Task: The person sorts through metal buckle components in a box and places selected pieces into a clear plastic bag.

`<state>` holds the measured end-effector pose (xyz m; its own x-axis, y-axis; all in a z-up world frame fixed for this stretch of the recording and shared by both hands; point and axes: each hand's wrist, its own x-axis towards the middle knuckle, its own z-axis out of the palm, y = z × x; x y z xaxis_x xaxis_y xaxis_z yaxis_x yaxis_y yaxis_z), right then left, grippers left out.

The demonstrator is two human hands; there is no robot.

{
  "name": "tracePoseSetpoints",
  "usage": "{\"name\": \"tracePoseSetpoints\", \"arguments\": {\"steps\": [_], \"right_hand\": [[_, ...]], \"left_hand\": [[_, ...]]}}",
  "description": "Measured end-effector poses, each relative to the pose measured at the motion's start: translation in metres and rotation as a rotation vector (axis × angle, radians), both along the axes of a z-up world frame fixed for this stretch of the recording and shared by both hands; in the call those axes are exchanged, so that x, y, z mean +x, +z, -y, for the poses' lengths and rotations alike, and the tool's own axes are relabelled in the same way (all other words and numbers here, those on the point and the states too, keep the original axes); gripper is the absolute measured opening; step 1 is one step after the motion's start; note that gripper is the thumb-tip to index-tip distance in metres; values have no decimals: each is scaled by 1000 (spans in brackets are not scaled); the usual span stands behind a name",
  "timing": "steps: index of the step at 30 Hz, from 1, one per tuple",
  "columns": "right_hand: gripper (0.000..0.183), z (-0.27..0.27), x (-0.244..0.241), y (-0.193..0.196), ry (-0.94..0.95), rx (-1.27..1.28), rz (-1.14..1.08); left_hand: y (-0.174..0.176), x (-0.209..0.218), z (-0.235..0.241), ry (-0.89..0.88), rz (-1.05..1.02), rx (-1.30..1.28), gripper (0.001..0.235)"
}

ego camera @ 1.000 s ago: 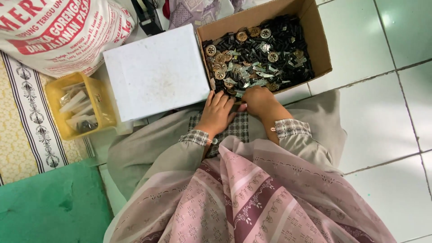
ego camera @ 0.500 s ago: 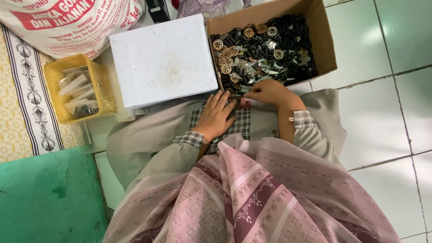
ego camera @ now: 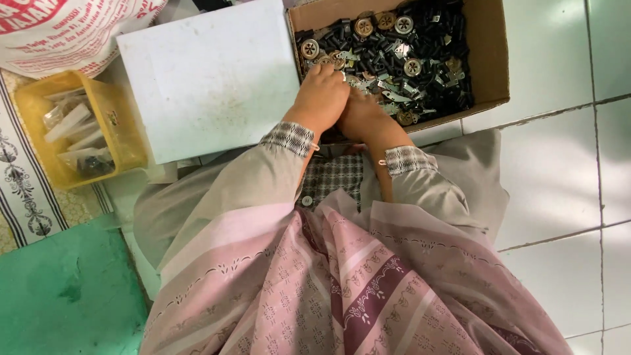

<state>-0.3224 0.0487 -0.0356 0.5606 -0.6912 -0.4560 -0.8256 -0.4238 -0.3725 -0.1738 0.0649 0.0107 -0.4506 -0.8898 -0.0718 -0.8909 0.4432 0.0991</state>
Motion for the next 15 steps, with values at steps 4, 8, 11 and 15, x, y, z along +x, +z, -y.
{"name": "tracePoseSetpoints", "arguments": {"steps": [4, 8, 11, 15], "right_hand": [[48, -6, -2, 7, 349, -20, -37], [50, 17, -24, 33, 228, 35, -230], [19, 37, -58, 6, 117, -299, -374], [20, 26, -46, 1, 98, -350, -148]], "left_hand": [[-26, 3, 16, 94, 275, 91, 20], [-18, 2, 21, 119, 432, 343, 30], [-34, 4, 19, 173, 337, 301, 26], [-18, -2, 27, 166, 388, 422, 29]]}}
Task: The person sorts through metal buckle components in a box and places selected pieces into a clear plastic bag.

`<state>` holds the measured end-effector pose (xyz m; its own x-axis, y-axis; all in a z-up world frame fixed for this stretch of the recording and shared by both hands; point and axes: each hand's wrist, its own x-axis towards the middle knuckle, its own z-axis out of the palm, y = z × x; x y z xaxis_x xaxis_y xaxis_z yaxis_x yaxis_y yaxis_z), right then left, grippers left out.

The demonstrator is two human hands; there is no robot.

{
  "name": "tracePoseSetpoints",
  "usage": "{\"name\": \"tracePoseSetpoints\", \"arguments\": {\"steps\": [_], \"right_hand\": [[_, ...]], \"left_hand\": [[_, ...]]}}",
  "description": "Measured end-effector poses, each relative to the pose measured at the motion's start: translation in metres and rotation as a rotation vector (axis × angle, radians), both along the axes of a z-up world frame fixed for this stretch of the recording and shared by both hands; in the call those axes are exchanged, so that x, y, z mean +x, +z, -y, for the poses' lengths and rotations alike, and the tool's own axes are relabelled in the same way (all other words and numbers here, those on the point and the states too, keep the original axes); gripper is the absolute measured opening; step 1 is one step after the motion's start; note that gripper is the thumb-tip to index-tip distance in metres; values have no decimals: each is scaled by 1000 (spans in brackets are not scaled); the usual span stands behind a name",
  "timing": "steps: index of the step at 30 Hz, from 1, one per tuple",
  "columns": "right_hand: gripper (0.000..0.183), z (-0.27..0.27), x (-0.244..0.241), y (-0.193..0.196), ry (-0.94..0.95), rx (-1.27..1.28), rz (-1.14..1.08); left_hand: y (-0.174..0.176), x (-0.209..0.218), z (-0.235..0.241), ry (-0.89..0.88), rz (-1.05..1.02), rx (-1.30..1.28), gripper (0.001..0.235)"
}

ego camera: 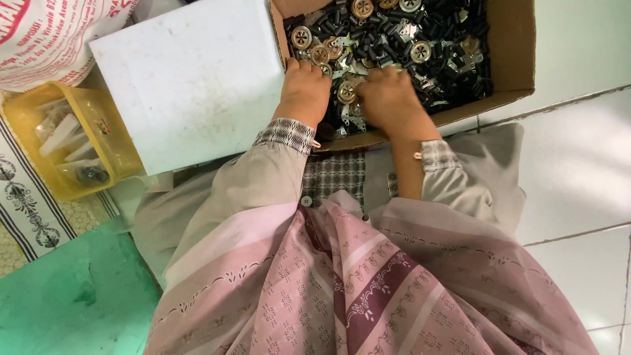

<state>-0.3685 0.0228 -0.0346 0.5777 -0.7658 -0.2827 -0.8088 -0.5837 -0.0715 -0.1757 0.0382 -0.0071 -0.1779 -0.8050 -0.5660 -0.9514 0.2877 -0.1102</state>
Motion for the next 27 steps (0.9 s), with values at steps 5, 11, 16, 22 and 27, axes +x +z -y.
{"name": "tracePoseSetpoints", "arguments": {"steps": [5, 11, 16, 22, 27], "right_hand": [[47, -16, 33, 32, 134, 508, 71], [16, 9, -16, -2, -39, 236, -166], [15, 17, -11, -25, -46, -143, 65], [53, 27, 19, -12, 57, -33, 272], [71, 41, 21, 3, -38, 295, -47]], "left_hand": [[-6, 2, -1, 16, -1, 2, 30], [18, 1, 1, -3, -2, 69, 22], [17, 0, 2, 11, -10, 65, 21], [7, 2, 0, 16, -40, 0, 19], [8, 3, -2, 21, -76, -39, 15]]}}
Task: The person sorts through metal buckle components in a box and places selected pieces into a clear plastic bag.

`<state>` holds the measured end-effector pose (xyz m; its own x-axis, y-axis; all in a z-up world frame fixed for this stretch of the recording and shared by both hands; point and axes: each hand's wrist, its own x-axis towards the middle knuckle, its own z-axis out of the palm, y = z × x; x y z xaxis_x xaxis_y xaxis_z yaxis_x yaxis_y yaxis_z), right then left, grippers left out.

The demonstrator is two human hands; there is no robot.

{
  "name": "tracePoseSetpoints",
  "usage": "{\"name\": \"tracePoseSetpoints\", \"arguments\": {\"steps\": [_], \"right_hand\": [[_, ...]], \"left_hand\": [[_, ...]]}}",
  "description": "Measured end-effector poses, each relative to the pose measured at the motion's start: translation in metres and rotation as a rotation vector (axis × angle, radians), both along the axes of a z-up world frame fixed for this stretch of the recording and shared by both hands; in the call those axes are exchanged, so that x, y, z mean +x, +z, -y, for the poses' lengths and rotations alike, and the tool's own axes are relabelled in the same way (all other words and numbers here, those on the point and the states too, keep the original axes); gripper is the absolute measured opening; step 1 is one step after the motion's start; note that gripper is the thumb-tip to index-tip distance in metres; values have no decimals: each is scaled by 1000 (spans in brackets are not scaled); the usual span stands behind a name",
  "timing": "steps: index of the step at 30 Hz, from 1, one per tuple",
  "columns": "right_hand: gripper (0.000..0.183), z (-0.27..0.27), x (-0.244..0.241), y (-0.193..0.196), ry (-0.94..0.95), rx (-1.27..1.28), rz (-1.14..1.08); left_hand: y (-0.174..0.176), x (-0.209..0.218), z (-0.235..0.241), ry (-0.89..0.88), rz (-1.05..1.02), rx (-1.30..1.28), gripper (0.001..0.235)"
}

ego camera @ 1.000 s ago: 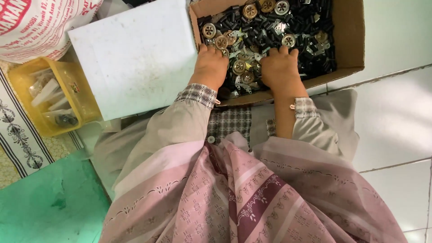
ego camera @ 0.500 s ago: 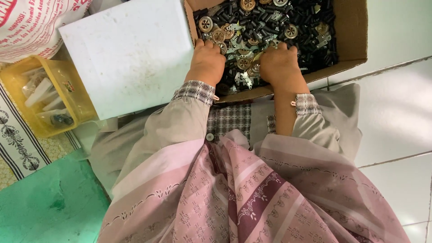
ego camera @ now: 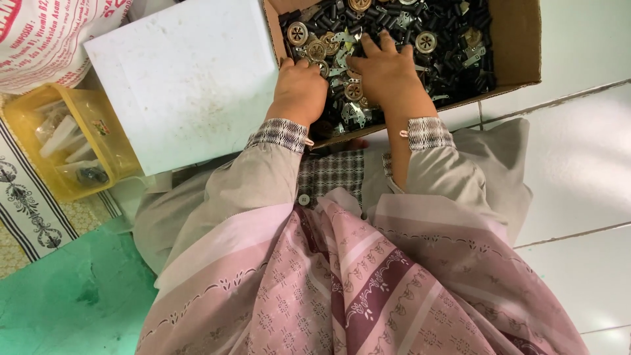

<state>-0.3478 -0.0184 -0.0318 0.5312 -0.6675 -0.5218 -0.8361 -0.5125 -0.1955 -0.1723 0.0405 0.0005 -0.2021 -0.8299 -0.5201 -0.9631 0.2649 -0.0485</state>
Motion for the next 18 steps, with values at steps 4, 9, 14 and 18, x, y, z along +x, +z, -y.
{"name": "tracePoseSetpoints", "arguments": {"steps": [4, 9, 14, 18], "right_hand": [[28, 5, -18, -16, -38, -224, -98], [22, 4, -16, -36, 17, -540, 173], [13, -4, 16, -45, 151, -409, 230], [15, -1, 27, -52, 201, -354, 68]], "left_hand": [[5, 1, -1, 5, -68, -31, 14], [2, 0, -1, 43, -78, -12, 13], [-1, -2, 3, 49, -25, 30, 15], [-6, -1, 0, 61, -36, -9, 17]]}}
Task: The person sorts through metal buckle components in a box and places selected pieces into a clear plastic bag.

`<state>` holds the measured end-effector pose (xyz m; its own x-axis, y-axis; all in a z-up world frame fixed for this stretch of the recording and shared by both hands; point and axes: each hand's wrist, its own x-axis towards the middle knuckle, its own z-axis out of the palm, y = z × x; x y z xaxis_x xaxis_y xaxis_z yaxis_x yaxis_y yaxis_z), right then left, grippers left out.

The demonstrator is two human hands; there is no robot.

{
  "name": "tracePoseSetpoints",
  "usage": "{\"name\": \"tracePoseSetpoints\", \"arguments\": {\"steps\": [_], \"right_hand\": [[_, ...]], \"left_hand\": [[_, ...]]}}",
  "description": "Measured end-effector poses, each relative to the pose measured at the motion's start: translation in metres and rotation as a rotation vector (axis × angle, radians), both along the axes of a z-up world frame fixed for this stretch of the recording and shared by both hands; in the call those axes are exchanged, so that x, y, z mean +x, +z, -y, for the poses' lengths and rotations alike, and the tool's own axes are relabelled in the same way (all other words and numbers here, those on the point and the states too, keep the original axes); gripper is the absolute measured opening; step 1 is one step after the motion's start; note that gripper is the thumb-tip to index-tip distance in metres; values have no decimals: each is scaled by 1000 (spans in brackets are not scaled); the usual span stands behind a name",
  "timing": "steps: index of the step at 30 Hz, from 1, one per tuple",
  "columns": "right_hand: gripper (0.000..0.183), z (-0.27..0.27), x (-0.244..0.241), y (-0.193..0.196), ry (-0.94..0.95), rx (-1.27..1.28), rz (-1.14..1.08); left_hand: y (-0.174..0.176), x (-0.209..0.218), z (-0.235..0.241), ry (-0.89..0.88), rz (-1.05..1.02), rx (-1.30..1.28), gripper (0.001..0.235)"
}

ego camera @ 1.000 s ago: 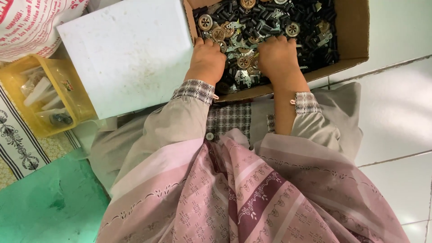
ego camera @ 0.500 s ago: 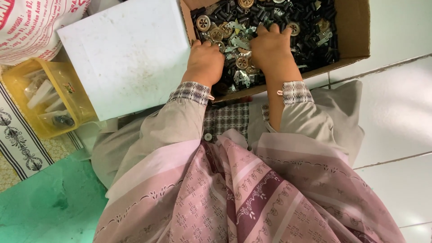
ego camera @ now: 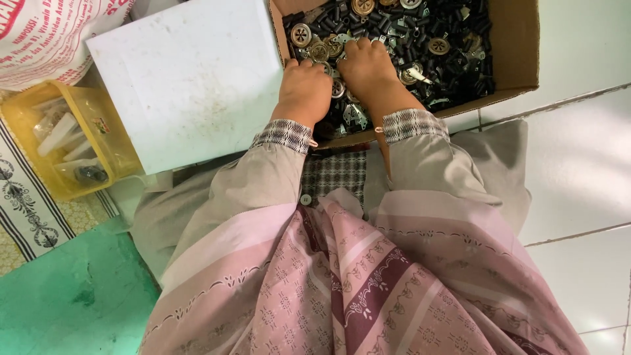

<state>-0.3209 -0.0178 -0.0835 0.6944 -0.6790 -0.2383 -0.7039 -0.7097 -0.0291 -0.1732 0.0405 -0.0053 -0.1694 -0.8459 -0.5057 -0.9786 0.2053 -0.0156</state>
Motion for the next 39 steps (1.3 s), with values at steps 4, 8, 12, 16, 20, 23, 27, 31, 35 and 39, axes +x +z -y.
{"name": "tracePoseSetpoints", "arguments": {"steps": [4, 8, 12, 16, 20, 23, 27, 31, 35, 39], "right_hand": [[15, -6, -8, 0, 19, -37, 37], [17, -21, -24, 34, -150, 135, 174], [7, -40, -46, 81, -149, 36, 602], [9, -71, -48, 135, -203, 299, 843], [8, -105, -27, 141, -191, 415, 1106], [11, -127, 6, 131, -129, 390, 1149], [12, -138, 79, 129, -30, 241, 1134], [7, -129, 146, 140, 140, -223, 1016], [4, -126, 179, 148, 305, -479, 871], [1, -131, 188, 115, 318, -451, 813]], "left_hand": [[-5, 3, -9, -26, -102, -266, 13], [4, 6, -17, -8, -309, -529, 12], [15, 9, -26, -79, -381, -611, 13], [42, 8, -62, 154, -819, -612, 8], [56, 33, -127, 342, -908, -572, 10], [56, 70, -164, 399, -936, -622, 7], [78, 131, -180, 389, -861, -758, 7], [60, 178, -192, 417, -610, -1021, 12], [51, 189, -183, 386, -470, -1074, 22], [43, 183, -172, 339, -462, -1080, 25]]}}
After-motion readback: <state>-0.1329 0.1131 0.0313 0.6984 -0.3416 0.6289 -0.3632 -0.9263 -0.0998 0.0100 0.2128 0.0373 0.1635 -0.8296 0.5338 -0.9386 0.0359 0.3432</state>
